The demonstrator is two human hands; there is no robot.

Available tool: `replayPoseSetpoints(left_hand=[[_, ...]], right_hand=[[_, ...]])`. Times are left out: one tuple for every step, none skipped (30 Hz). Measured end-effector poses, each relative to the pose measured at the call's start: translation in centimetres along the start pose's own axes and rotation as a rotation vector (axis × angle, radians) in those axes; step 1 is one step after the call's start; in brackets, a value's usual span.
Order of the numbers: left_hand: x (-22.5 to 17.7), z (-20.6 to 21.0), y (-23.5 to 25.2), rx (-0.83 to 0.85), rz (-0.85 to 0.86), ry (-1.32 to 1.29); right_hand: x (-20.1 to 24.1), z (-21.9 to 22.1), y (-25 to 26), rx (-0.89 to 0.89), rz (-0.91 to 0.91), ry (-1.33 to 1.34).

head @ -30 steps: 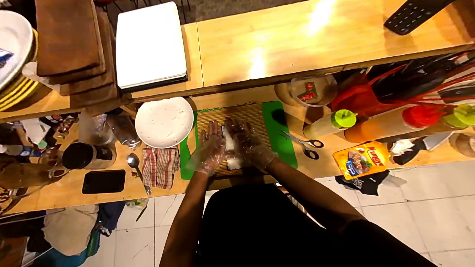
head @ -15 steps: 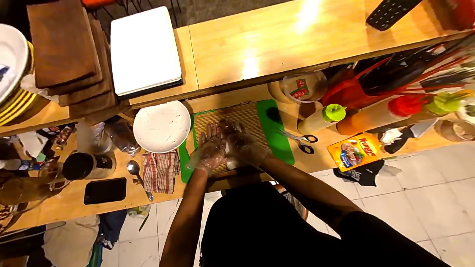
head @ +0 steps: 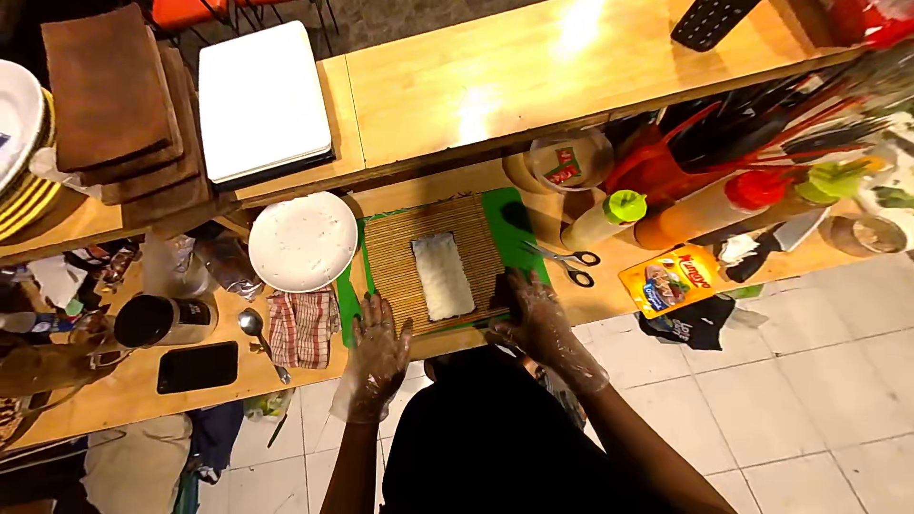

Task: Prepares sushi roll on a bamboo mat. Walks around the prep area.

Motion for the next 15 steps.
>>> replayPoseSetpoints(left_hand=[[-0.3,0.3,0.2,0.001,0.01,-0.004],[-0.8,0.5,0.5,0.015,0.016,-0.014],[-1.3,0.6,1.0,0.027,0.019,-0.025],[-1.8,0.7,1.7,0.031,0.022,-0.042],[-2.4,0.7,2.4,0.032,0.024,-0.052],[-2.9,0.8,3.1,0.035,0.025,-0.047],[-3.3,0.9,3.9,0.031,0.026,-0.038],[-3.6,0.9,4.6,0.016,0.03,-0.032],[-3.9,1.1,5.4,-0.001,0.033,-0.028],[-4.0,1.2,6.0,-0.021,0.037,-0.024],[-4.0,1.3,6.5,-0.029,0.038,-0.022],[-4.0,1.6,6.9,-0.021,0.043,-0.019],[-4.0,1.8,7.2,-0.017,0.05,-0.019],[-4.0,2.1,7.6,-0.024,0.06,-0.02],[-3.9,2.3,7.9,-0.035,0.066,-0.026]], right_hand=[[0.2,0.3,-0.1,-0.011,-0.011,0.001],[0.5,0.5,0.0,-0.016,-0.02,-0.007],[0.9,0.7,0.2,-0.006,-0.02,-0.012],[1.5,0.8,0.6,0.015,-0.019,-0.014],[2.2,0.8,1.1,0.035,-0.02,-0.016],[2.8,0.9,1.6,0.049,-0.025,-0.02],[3.5,0.9,2.2,0.053,-0.031,-0.021],[4.1,1.0,2.8,0.052,-0.043,-0.017],[4.5,1.2,3.4,0.056,-0.051,-0.018],[4.7,1.4,4.0,0.064,-0.058,-0.025],[4.9,1.8,4.6,0.067,-0.066,-0.037],[5.0,2.2,4.9,0.056,-0.084,-0.053],[5.1,2.6,5.2,0.04,-0.103,-0.068],[5.2,2.8,5.4,0.029,-0.116,-0.084],[5.4,2.9,5.5,0.024,-0.119,-0.095]])
Point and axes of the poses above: each hand's wrist, its own y-axis towards the middle knuckle, its own z-axis out of the palm, x = y × z, the point moved 5 cm from there along y, towards the middle knuckle
